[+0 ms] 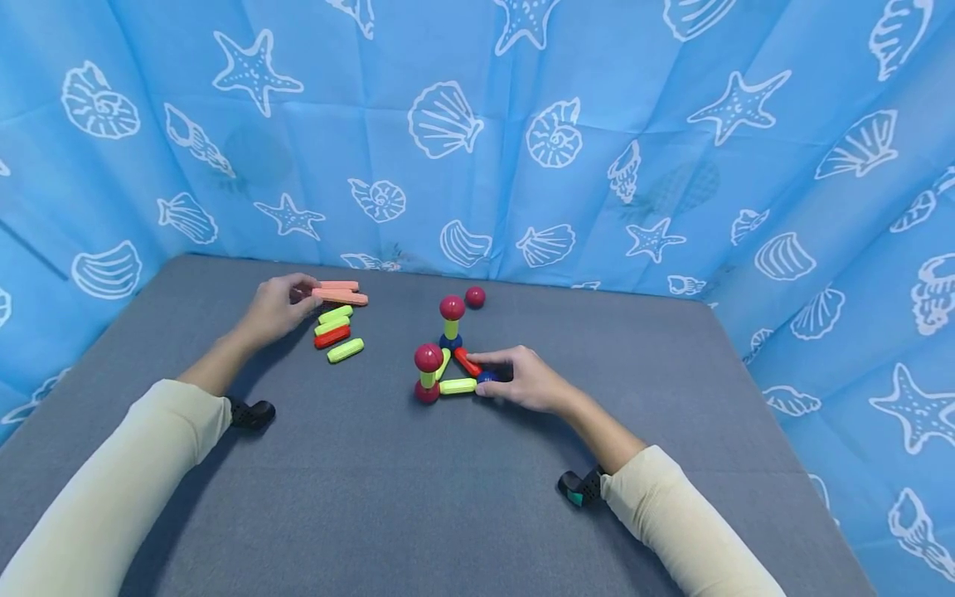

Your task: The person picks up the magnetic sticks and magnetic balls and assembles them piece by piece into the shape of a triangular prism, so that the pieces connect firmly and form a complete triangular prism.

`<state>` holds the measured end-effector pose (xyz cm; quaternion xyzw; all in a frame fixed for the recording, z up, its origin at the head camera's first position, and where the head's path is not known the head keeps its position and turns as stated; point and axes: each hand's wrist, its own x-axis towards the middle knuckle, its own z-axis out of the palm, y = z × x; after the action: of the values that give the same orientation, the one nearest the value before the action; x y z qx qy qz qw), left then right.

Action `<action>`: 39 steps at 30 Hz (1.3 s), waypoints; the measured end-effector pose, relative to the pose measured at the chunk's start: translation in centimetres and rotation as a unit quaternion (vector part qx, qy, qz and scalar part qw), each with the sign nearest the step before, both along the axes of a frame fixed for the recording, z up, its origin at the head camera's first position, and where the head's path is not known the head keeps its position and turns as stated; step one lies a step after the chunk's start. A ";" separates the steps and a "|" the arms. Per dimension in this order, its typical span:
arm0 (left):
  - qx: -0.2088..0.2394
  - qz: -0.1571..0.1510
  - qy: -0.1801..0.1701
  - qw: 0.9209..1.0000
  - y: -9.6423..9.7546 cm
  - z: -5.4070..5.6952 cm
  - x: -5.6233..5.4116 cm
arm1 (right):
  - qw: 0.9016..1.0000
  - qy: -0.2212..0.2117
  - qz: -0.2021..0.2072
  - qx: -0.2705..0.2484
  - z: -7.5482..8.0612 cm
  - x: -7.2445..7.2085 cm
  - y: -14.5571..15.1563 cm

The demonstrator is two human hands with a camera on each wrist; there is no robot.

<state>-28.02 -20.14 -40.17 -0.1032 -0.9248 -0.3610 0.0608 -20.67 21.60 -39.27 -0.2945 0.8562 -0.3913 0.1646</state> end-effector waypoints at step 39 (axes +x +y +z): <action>0.268 -0.237 -0.165 0.919 12.4 3.0 4.2 | 1.000 -0.005 0.014 -0.003 0.0 0.0 0.1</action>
<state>-23.87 -7.71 -37.12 -0.2382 -0.7386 -0.6115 -0.1543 -20.65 21.67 -39.29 -0.3053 0.8500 -0.3926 0.1735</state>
